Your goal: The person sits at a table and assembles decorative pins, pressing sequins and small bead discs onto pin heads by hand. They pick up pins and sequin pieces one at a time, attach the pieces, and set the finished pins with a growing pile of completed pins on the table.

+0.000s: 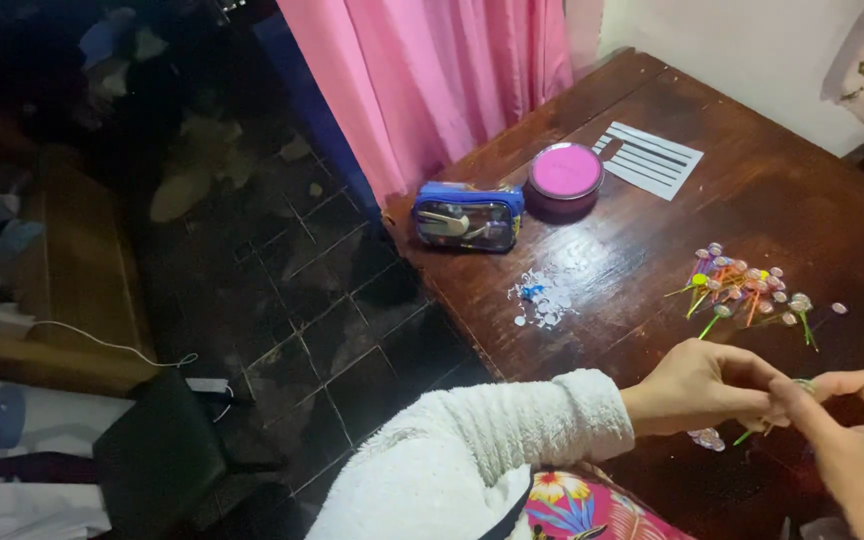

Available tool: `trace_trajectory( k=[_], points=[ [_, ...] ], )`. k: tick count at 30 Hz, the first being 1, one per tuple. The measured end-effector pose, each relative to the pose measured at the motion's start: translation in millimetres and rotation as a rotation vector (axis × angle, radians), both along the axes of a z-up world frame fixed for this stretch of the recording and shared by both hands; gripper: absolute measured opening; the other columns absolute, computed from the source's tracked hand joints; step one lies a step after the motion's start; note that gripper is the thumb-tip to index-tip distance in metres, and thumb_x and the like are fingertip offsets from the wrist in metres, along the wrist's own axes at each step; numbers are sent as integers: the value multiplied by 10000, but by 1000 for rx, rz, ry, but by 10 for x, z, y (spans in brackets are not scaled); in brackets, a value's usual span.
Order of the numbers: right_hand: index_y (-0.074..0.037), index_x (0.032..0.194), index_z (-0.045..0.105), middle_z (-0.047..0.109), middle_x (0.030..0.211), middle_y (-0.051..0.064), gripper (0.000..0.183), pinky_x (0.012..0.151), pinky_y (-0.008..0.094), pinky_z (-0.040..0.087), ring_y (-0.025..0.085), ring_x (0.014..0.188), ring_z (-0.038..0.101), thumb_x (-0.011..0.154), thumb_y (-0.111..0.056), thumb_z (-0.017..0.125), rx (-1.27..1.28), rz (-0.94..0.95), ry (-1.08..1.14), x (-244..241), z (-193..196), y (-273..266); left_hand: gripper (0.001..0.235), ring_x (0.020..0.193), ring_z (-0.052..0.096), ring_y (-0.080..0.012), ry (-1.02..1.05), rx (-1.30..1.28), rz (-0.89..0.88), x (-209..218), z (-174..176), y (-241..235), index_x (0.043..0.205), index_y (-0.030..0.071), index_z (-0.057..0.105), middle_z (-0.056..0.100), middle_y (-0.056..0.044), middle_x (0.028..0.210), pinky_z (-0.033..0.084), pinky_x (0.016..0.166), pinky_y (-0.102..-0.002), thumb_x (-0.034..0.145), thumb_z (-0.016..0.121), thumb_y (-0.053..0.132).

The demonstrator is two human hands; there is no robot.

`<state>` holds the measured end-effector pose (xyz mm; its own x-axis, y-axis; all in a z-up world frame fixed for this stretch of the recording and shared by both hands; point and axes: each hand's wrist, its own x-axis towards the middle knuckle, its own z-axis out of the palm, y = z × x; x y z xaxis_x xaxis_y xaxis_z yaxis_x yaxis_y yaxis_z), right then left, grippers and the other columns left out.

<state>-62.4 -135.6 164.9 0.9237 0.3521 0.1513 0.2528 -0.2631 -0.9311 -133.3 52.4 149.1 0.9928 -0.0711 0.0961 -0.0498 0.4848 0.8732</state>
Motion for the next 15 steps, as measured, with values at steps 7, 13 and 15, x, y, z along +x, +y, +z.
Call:
trace_trajectory(
  k=[7,13,15],
  points=[
    [6,1017,726,719,855,51,134,741,235,509,76,751,646,969,-107,780,-165,51,-77,51,142,-138,228,934,714,-169,34,-7,-7,-91,151,-18,1174,-126,677,750,-146,1004,594,856,-321,1030,711,48],
    [-7,967,756,737,786,36,182,703,226,493,73,716,651,1009,-183,743,-190,57,-27,20,293,-57,197,847,675,-144,66,292,20,-157,291,-19,1122,-70,748,769,-138,941,565,760,-296,981,740,68],
    [-33,954,762,734,849,50,190,709,254,503,108,758,671,847,-177,824,-325,87,-269,-58,461,-6,189,897,727,-116,18,367,86,-179,367,-33,1093,-31,750,785,-83,943,595,819,-265,962,738,105]
  ],
)
